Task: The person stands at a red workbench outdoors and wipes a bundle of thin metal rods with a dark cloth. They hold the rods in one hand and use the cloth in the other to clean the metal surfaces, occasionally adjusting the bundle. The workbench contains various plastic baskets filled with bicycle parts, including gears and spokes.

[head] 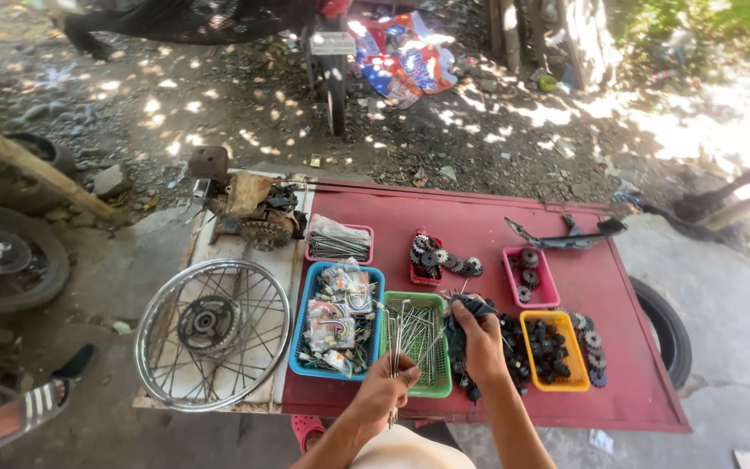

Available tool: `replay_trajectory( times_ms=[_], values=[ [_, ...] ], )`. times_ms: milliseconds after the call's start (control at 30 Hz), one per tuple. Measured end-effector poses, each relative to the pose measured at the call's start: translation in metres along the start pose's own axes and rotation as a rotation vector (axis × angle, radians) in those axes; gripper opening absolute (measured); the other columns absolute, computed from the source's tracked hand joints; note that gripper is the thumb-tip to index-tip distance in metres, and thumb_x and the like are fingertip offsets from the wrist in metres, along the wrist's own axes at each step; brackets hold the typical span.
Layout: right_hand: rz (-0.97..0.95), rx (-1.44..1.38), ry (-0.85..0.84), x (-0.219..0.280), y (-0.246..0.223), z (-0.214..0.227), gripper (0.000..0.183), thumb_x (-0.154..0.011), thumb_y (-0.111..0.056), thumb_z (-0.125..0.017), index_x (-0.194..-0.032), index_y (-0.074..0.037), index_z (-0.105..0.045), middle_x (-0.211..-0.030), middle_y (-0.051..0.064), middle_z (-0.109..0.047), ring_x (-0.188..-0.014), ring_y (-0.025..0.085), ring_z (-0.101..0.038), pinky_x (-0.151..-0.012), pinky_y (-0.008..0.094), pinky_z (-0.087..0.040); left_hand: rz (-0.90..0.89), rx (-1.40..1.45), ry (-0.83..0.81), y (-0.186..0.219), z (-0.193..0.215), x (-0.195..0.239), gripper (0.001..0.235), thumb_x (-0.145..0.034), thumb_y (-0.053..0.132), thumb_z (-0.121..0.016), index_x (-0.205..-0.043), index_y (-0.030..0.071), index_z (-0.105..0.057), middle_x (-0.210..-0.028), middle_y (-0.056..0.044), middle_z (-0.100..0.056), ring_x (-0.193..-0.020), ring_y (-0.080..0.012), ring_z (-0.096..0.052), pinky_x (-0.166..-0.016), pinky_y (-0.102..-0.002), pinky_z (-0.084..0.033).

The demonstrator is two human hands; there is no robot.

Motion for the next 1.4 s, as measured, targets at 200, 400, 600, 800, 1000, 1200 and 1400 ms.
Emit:
replay_trajectory(
  times_ms=[200,400,600,800,1000,1200,1400],
  values=[
    [-0.081,0.056,-0.069,-0.01,0.023,0.032,0.023,-0.101,-0.019,-0.063,-0.09,0.001,-0.07,-0.067,0.004,-0.061,-0.052,0.009,-0.049,-0.046,0.023,-0.038,-0.083,0.238,-0.144,-0.05,-0.024,-0.01,0.009,-0.105,0.001,-0.059,-0.1,0.006,-0.055,-0.067,-0.002,-0.043,-0.053,-0.0114,-0.034,-0.052,-0.028,-0.029],
    [-0.264,-0.224,-0.021,-0.011,0.052,0.066,0.018,-0.101,-0.016,-0.065,-0.096,0.001,-0.063,-0.074,0.003,-0.06,-0.051,0.009,-0.048,-0.043,0.025,-0.039,-0.032,0.322,-0.078,-0.068,-0.048,0.015,0.025,-0.111,0.025,-0.048,-0.108,0.002,-0.058,-0.081,-0.002,-0.048,-0.057,-0.0088,-0.036,-0.053,-0.027,-0.033],
    [-0.313,-0.324,-0.036,-0.02,0.048,0.069,0.02,-0.103,-0.018,-0.062,-0.104,0.002,-0.062,-0.087,0.01,-0.067,-0.063,0.017,-0.062,-0.054,0.027,-0.051,-0.028,0.393,-0.01,-0.08,-0.033,0.03,0.03,-0.109,0.034,-0.05,-0.098,0.008,-0.057,-0.076,-0.004,-0.049,-0.065,-0.0141,-0.044,-0.058,-0.031,-0.038],
    [-0.267,-0.27,0.011,-0.011,0.044,0.047,0.022,-0.103,-0.019,-0.064,-0.095,0.001,-0.062,-0.077,0.01,-0.064,-0.06,0.015,-0.059,-0.051,0.026,-0.046,-0.09,0.342,0.143,-0.037,-0.013,0.009,0.033,-0.109,0.037,-0.052,-0.089,0.011,-0.052,-0.072,0.002,-0.042,-0.047,-0.0061,-0.026,-0.036,-0.025,-0.016],
    [-0.159,-0.305,0.021,-0.015,0.044,0.004,0.019,-0.103,-0.016,-0.062,-0.101,0.003,-0.063,-0.081,0.011,-0.066,-0.066,0.018,-0.062,-0.058,0.028,-0.05,-0.029,0.095,-0.04,0.013,-0.005,0.02,0.015,-0.106,0.015,-0.064,-0.094,0.009,-0.058,-0.059,0.001,-0.043,-0.044,-0.0069,-0.025,-0.037,-0.025,-0.019],
    [-0.038,-0.23,0.116,0.0,0.049,-0.022,0.021,-0.104,-0.019,-0.061,-0.107,0.002,-0.062,-0.086,0.01,-0.066,-0.069,0.015,-0.061,-0.056,0.025,-0.049,0.062,-0.192,-0.155,0.04,0.029,0.037,0.015,-0.107,0.015,-0.061,-0.102,0.002,-0.064,-0.07,-0.001,-0.052,-0.045,-0.0052,-0.033,-0.036,-0.022,-0.028],
    [-0.069,-0.167,0.229,0.024,0.072,-0.026,0.02,-0.101,-0.021,-0.065,-0.101,-0.001,-0.065,-0.076,0.006,-0.063,-0.053,0.01,-0.052,-0.04,0.025,-0.04,-0.008,-0.068,-0.134,0.049,0.047,0.026,0.013,-0.094,0.001,-0.076,-0.087,0.002,-0.065,-0.063,-0.005,-0.057,-0.037,-0.0074,-0.03,-0.032,-0.025,-0.022]
  ],
)
Point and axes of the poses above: each hand's wrist, its own x-axis away from the middle knuckle, its own z-axis out of the back of the hand, y = z × x, the point moved 7 cm from there along -x, towards the middle knuckle
